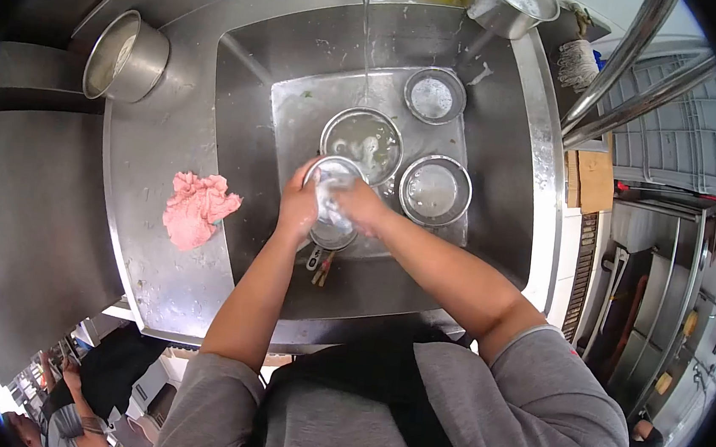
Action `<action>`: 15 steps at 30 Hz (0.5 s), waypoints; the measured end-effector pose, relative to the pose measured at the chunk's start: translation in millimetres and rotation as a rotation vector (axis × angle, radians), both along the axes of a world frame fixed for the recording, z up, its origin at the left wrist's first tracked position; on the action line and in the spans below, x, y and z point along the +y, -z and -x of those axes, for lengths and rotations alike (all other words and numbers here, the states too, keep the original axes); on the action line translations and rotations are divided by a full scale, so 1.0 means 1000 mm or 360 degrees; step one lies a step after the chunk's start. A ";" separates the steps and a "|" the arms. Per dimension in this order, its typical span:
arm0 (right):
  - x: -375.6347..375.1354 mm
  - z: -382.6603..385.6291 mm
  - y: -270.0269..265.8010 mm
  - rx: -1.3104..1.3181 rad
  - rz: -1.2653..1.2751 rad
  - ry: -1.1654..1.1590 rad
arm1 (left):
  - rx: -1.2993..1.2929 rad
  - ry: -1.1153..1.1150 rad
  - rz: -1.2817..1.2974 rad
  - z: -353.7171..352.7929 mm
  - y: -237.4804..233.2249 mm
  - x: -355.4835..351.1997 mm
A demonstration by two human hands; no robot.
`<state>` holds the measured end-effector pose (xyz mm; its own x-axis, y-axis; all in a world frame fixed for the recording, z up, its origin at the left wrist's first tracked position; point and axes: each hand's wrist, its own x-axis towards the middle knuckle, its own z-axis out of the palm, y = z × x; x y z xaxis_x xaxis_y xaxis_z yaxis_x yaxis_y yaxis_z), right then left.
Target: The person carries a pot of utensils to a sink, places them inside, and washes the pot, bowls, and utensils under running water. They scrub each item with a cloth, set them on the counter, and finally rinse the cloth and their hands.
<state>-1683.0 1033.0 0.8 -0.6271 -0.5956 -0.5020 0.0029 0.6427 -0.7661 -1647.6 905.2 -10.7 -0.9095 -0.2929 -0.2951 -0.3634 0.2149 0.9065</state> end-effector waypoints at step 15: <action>0.135 0.222 -0.105 0.0962 0.0616 0.1375 | -0.0609 0.1227 0.0978 0.048 0.061 0.045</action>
<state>-1904.8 1168.3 105.4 -0.9830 0.1073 0.1490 -0.1073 0.3231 -0.9403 -1695.7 950.3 -71.9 -0.7907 0.1278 -0.5987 -0.1718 0.8924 0.4173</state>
